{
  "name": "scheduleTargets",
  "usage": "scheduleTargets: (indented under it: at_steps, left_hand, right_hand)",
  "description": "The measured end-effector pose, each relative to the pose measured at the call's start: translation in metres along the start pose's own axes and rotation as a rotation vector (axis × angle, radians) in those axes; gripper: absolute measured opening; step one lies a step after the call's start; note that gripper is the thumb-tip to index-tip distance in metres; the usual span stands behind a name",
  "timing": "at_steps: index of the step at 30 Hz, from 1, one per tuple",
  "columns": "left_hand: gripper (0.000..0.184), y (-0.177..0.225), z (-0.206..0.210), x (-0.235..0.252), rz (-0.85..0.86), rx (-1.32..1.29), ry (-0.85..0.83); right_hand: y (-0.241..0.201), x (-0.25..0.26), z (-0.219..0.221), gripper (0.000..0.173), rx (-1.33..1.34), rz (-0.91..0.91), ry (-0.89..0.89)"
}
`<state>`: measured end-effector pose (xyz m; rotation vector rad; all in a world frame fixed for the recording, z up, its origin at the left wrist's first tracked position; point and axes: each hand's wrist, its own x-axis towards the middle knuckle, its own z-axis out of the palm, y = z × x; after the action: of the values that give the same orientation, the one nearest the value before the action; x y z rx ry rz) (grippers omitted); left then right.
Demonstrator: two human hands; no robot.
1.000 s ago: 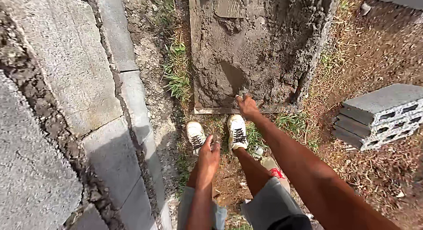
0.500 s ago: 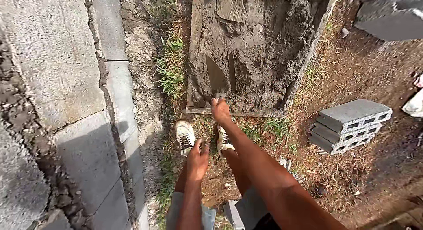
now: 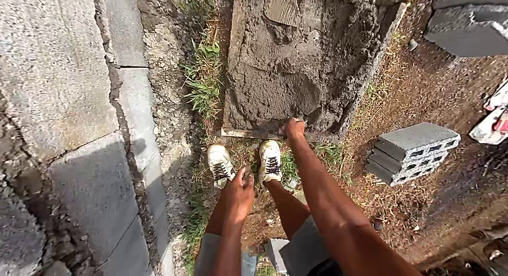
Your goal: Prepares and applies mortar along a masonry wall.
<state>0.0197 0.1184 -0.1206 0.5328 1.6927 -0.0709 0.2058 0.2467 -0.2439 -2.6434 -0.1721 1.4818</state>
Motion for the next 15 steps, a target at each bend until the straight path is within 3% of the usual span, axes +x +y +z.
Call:
scheduleTargets:
  at_steps: [2, 3, 6, 9, 12, 15]
  left_hand:
    - [0.041, 0.001, 0.0, 0.002, -0.008, 0.022, -0.002]
    - [0.04, 0.004, 0.0, 0.002, -0.01, 0.024, -0.01]
    - [0.039, 0.011, 0.004, 0.003, -0.002, 0.029, -0.035]
    - [0.038, 0.02, 0.01, 0.002, 0.018, 0.058, -0.048]
    - [0.037, 0.028, 0.016, 0.002, 0.02, 0.071, -0.066]
    - [0.038, 0.031, 0.019, 0.005, 0.017, 0.055, -0.061]
  right_hand:
    - [-0.013, -0.003, 0.039, 0.049, 0.122, 0.007, -0.057]
    - [-0.011, -0.006, 0.042, 0.05, 0.052, -0.012, -0.07]
    - [0.009, -0.025, 0.002, 0.053, -0.4, -0.102, -0.12]
    - [0.019, -0.047, -0.051, 0.049, -0.643, -0.192, -0.102]
    - [0.013, -0.05, -0.078, 0.046, -0.717, -0.253, -0.118]
    - [0.014, -0.009, -0.079, 0.051, -0.638, -0.39, -0.169]
